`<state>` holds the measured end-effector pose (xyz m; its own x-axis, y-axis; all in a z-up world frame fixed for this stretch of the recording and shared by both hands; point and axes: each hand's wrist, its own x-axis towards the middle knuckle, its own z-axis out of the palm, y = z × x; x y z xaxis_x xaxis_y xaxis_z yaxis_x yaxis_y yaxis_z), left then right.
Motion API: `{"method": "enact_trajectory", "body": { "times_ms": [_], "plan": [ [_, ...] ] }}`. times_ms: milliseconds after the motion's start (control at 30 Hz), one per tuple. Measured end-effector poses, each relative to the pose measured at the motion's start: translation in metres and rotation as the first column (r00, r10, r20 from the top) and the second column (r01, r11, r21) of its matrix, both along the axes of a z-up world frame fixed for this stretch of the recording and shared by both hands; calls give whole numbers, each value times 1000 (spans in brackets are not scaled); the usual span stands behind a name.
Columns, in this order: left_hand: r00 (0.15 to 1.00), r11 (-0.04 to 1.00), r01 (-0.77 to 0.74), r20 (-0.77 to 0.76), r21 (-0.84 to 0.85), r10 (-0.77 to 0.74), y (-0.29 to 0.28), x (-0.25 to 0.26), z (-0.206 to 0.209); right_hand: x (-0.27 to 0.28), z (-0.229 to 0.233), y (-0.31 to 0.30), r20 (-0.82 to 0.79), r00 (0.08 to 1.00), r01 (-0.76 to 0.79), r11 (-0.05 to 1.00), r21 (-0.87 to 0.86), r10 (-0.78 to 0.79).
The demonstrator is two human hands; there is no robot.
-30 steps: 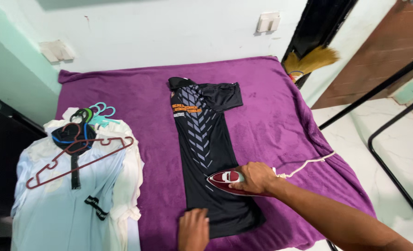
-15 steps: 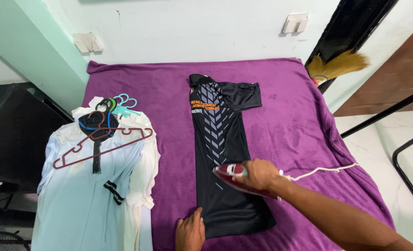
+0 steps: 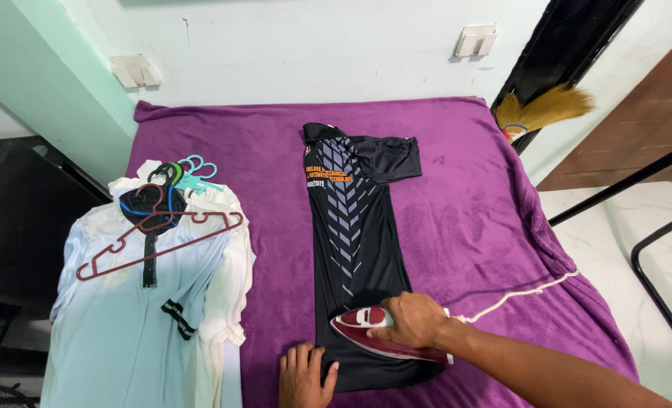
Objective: The person irons a black short-sleeved shirt laid on a purple cloth. They use a red electric iron to smooth the front and back, then flip the shirt to iron the other side.
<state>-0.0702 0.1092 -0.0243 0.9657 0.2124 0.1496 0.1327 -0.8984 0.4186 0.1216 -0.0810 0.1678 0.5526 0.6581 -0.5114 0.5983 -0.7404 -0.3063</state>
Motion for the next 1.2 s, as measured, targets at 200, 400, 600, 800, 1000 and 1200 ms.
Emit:
{"method": "enact_trajectory", "body": {
  "times_ms": [200,400,600,800,1000,1200],
  "plan": [
    [998,998,46,47,-46,-44,-2,29,20,22,-4,7,103,985,138,990,23,-139],
    [988,990,127,-94,64,-121,-13,37,26,51,-11,14,180,954,238,971,32,-240],
    [910,996,76,-412,39,-53,-14,36,37,103,-15,8,174,897,417,909,-31,-406],
    [848,995,97,-523,-8,-87,-12,41,38,114,-11,6,242,875,420,906,49,-419],
    [988,996,26,-153,82,-14,-2,80,30,78,-7,36,172,940,295,955,26,-295],
    [954,997,-4,-297,82,28,1,90,40,73,-13,66,146,966,207,976,62,-214]
  ]
}}
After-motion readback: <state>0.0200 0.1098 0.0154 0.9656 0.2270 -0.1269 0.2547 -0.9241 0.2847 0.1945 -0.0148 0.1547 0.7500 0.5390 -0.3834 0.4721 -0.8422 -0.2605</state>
